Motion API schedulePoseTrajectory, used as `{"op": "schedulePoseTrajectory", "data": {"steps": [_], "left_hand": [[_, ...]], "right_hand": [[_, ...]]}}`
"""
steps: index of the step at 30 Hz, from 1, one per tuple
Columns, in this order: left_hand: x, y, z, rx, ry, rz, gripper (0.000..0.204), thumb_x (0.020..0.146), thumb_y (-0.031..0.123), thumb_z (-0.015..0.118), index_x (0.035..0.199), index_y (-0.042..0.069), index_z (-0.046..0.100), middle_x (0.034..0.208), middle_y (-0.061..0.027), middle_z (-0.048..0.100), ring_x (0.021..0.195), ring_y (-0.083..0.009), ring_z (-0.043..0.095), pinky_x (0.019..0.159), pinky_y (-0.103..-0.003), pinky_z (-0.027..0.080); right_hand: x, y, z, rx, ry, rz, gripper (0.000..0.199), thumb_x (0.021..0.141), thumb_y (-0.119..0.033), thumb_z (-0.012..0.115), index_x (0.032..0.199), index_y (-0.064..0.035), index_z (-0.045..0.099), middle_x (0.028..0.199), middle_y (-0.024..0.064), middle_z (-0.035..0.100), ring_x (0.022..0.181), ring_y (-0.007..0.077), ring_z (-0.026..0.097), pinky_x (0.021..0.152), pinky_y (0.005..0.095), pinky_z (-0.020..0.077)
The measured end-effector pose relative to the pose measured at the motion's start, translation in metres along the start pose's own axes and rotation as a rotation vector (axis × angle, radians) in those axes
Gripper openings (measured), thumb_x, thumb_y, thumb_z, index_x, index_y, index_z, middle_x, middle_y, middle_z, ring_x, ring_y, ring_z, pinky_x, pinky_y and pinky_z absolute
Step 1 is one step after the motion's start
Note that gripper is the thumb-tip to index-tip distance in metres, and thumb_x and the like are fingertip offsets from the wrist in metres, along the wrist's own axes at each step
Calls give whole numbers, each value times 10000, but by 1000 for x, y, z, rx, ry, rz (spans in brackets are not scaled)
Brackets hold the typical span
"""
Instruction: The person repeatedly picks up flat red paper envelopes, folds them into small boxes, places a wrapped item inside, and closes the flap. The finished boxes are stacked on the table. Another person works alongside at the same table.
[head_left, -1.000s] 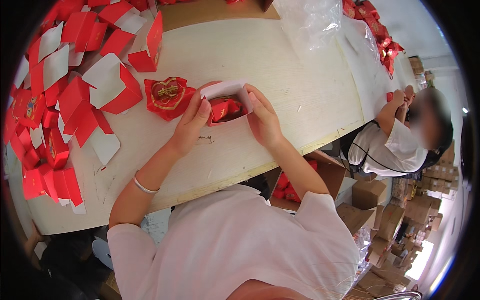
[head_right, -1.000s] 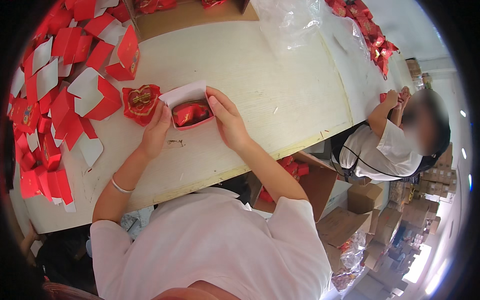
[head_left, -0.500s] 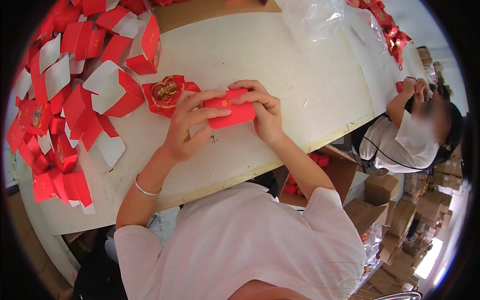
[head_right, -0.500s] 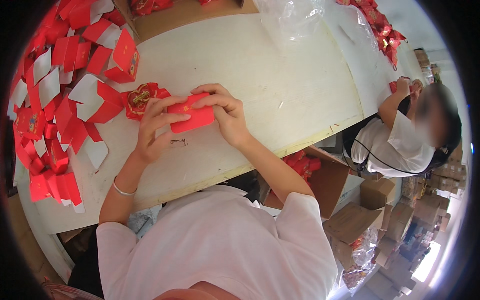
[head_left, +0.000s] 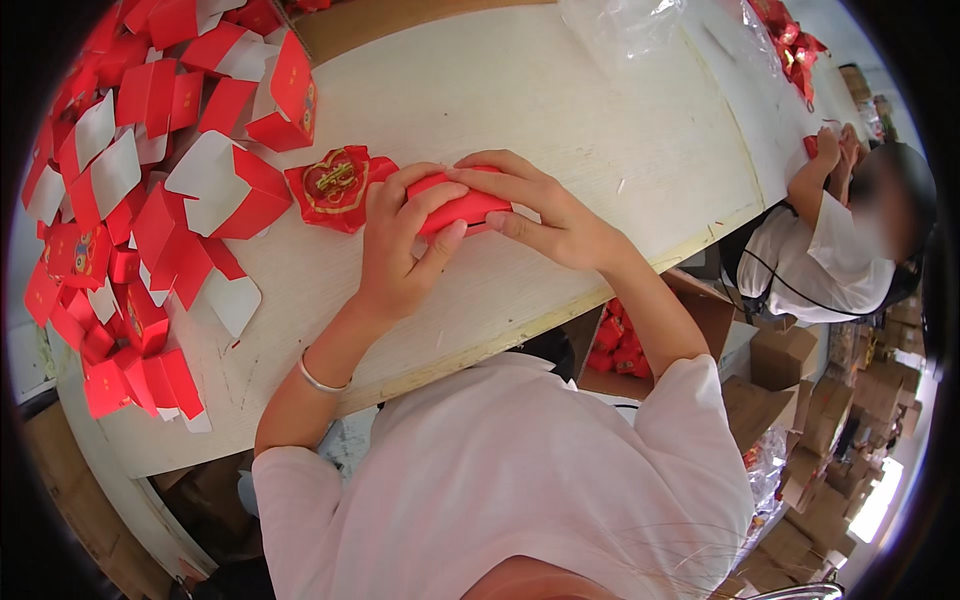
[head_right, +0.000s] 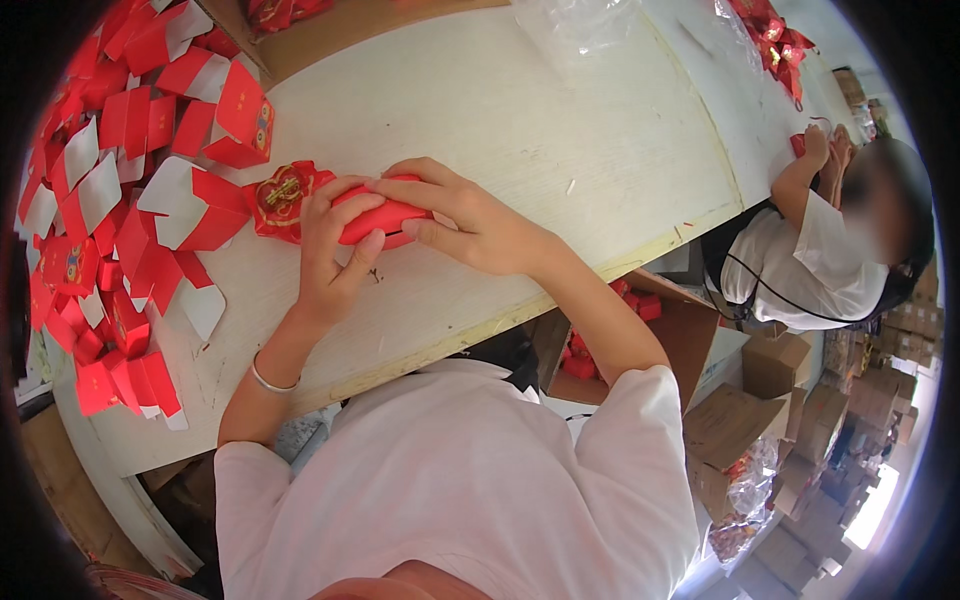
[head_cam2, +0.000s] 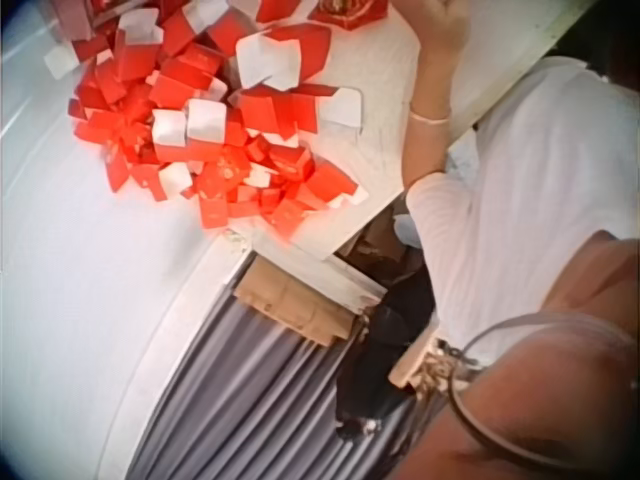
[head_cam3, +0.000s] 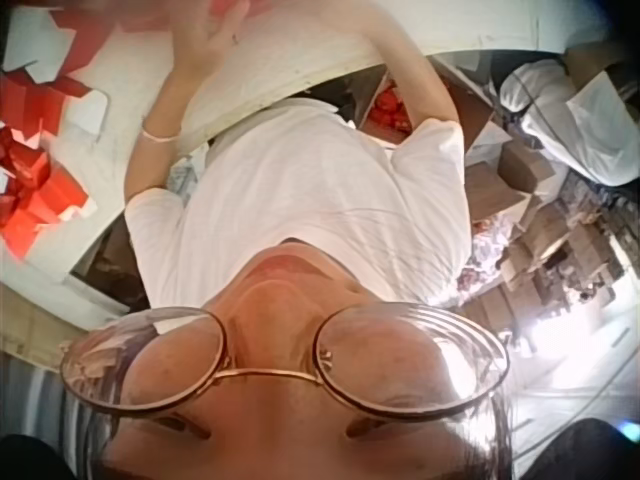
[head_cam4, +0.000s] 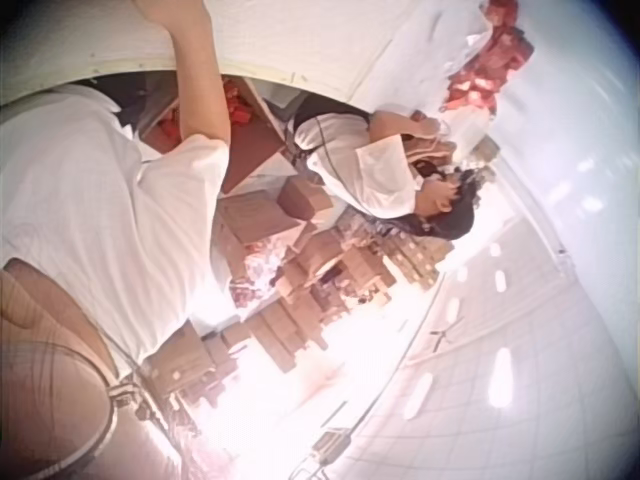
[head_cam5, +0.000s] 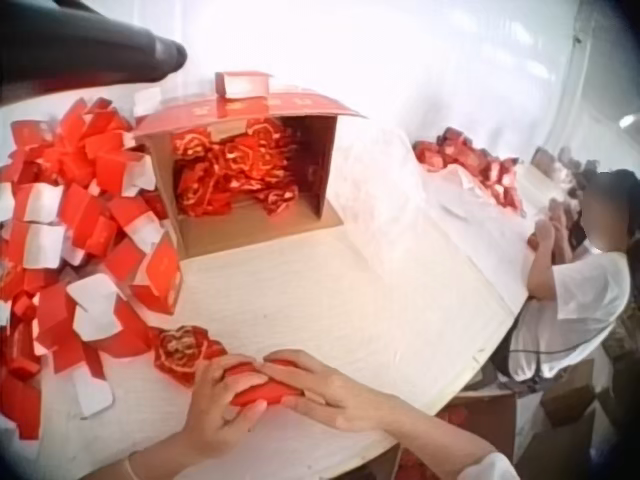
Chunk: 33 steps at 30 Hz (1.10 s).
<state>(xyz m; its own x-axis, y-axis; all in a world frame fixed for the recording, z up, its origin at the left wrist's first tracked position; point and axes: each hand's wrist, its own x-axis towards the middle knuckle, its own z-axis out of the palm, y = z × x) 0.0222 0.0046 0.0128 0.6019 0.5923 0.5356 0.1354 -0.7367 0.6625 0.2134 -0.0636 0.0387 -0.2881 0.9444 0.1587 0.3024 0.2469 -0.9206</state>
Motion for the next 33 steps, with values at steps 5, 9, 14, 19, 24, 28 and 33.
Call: {"op": "schedulePoseTrajectory", "data": {"steps": [5,9,14,19,24,28,33], "left_hand": [[-7,-11,6,123,20,139,278,810,233,621,1068,134,596,1159,-78,523,862,-239,453,748,-332,390],[-3,-8,1,171,22,200,292,786,238,647,1048,131,579,1161,-92,545,792,-236,482,666,-318,419],[-6,-23,5,45,97,277,330,732,99,684,1018,117,520,1174,-136,560,752,-251,535,620,-323,445],[-7,-27,3,84,49,367,349,723,69,682,1028,99,516,1192,-172,544,839,-285,576,667,-338,473],[-1,-8,-5,55,-17,164,357,769,133,666,1086,78,514,1202,-198,529,875,-285,590,668,-344,491],[8,-11,-6,53,-23,101,340,802,180,646,1102,61,539,1155,-173,550,817,-248,602,628,-307,495],[8,-8,-3,126,-19,100,344,804,213,643,1105,61,574,1055,-114,578,758,-227,601,599,-282,489]], "right_hand": [[-3,-3,-2,-151,-39,12,417,888,-83,473,1304,-61,448,1342,160,360,1216,317,385,968,390,370],[-4,8,-4,-113,-24,-71,406,895,-91,452,1301,-85,462,1368,161,340,1232,321,373,978,400,357],[-4,9,-9,2,-36,-36,376,891,-91,466,1265,-87,502,1361,170,341,1226,331,377,978,397,356],[-9,13,-2,-102,46,-71,369,860,-78,507,1228,-78,538,1349,185,352,1217,331,388,960,411,371],[-5,5,2,-330,127,-100,345,835,-96,568,1180,-80,568,1262,198,437,1087,343,498,866,395,449],[-1,-4,1,-362,141,-9,320,851,-120,561,1168,-77,570,1177,197,506,971,341,564,798,375,487],[-1,-12,-5,-388,110,33,310,869,-116,538,1175,-73,562,1195,208,506,972,356,569,797,379,488]]}}
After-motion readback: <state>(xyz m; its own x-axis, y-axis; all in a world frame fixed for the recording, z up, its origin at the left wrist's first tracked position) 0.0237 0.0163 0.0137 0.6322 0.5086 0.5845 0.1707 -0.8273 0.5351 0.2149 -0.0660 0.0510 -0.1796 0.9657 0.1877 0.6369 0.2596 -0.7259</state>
